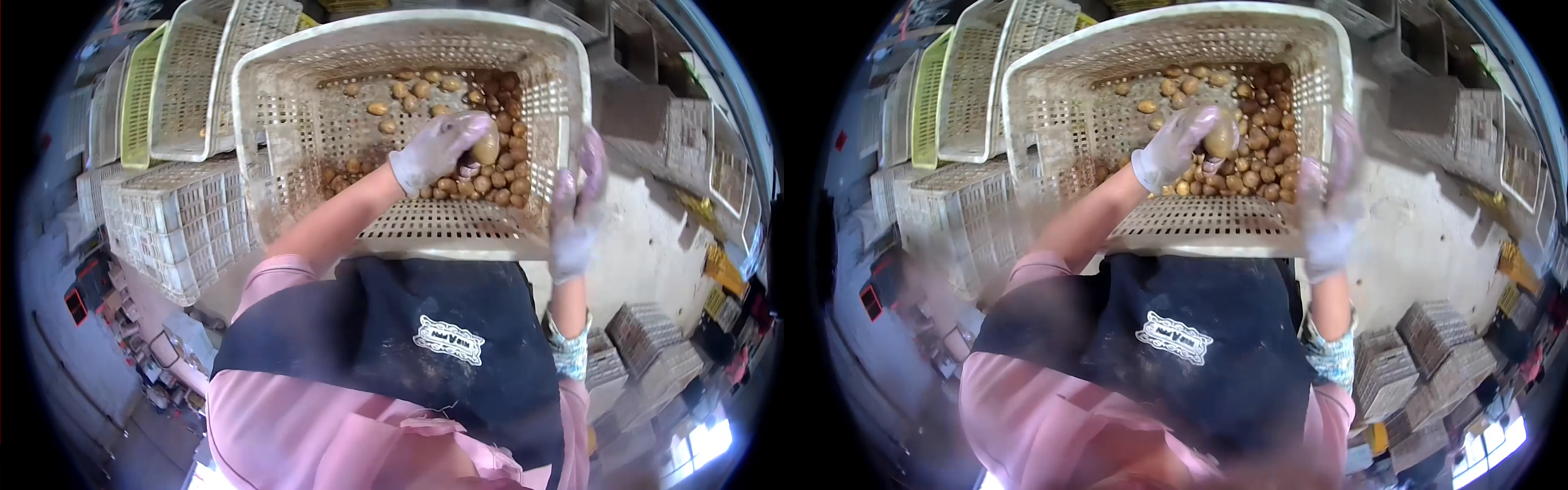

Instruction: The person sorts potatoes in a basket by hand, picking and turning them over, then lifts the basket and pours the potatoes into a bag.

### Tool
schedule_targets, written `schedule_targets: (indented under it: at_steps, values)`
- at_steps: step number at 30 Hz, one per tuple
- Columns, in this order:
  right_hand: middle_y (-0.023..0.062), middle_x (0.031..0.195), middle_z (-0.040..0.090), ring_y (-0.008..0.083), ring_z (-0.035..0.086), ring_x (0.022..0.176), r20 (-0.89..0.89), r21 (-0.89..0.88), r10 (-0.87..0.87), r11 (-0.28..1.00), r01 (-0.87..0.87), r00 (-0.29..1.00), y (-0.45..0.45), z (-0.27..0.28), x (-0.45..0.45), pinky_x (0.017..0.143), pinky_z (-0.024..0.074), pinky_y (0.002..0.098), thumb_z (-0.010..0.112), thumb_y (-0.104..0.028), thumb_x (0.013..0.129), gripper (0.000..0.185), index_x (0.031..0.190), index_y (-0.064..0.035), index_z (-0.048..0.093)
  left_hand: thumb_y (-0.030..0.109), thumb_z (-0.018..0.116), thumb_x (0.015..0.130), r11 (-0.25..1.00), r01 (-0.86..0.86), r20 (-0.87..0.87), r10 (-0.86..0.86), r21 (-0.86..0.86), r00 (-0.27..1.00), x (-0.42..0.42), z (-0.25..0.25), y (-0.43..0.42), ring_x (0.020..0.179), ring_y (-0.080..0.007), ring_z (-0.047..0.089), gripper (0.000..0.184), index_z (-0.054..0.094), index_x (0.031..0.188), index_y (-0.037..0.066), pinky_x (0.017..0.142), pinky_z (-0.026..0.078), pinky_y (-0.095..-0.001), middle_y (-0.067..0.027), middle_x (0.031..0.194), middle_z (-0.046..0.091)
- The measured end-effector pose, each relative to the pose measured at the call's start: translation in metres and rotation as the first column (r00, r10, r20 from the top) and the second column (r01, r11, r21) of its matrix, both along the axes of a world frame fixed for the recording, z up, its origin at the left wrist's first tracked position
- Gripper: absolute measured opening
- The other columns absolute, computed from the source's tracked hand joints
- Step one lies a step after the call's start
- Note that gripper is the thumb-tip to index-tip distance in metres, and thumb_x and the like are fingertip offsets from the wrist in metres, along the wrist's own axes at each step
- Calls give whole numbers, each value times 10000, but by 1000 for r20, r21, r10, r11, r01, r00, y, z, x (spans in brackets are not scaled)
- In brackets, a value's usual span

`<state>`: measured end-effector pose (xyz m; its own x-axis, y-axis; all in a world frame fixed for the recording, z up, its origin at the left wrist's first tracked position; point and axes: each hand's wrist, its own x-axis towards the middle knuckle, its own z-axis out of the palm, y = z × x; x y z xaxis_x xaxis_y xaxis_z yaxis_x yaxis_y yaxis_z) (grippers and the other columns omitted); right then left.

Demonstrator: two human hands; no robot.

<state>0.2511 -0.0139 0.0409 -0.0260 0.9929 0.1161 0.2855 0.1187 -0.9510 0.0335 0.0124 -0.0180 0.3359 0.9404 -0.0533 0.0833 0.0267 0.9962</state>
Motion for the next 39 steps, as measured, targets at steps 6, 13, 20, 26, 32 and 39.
schedule_targets:
  at_steps: [6, 13, 20, 26, 32, 39]
  values:
    - [218, 1451, 377, 364, 329, 1379, 81, 248, 105, 961, -122, 991, 33, 8, -59, 1133, 279, 418, 430, -264, 1018, 495, 1419, 17, 354, 410, 382, 1005, 996, -41, 178, 26, 85, 984, 43, -4, -15, 893, -261, 650, 499, 614, 1118, -17, 832, 502, -365, -161, 1010, 676]
    - [215, 1504, 295, 364, 269, 1409, 224, 130, -26, 992, -3, 974, 54, -20, -55, 1162, 243, 416, 362, -290, 1043, 564, 1484, 15, 187, 609, 474, 907, 840, 443, 654, -148, -313, 742, 10, 13, -36, 458, -165, 459, 604, 581, 809, 23, 400, 360, -282, -82, 613, 525]
    - [185, 1409, 448, 299, 429, 1324, -205, 7, 70, 998, -70, 976, 40, -15, -44, 1096, 381, 425, 292, -368, 1052, 516, 1378, 8, 429, 514, 522, 922, 859, 366, 745, 27, -358, 666, -2, 8, -36, 541, -156, 523, 460, 567, 928, 56, 464, 420, -285, -62, 691, 551]
    - [230, 1434, 413, 356, 434, 1314, 63, 173, -218, 963, 205, 974, 16, -5, 43, 1089, 378, 480, 252, -521, 1012, 678, 1367, 33, 411, 439, 424, 963, 901, 270, -608, -429, -339, 668, -95, -45, 4, 845, -202, 663, 484, 662, 1060, 29, 756, 529, -353, -148, 910, 686]
    - [200, 1420, 438, 326, 443, 1309, 115, 44, -380, 925, 378, 918, -21, -41, 71, 1089, 359, 446, 304, -463, 1031, 635, 1392, 55, 380, 360, 366, 1008, 801, 473, -809, -526, -366, 263, -29, -55, 30, 1171, -251, 560, 418, 594, 1180, 54, 1024, 422, -418, -122, 1227, 598]
    - [200, 1414, 457, 301, 435, 1326, 444, -42, -166, 978, 205, 881, -15, -42, 28, 1108, 335, 394, 572, -76, 917, 449, 1346, 24, 482, 430, 511, 895, 919, 377, -918, -246, -118, 311, 138, -157, 70, 1026, -269, 617, 439, 722, 995, 58, 911, 436, -425, -143, 1026, 676]
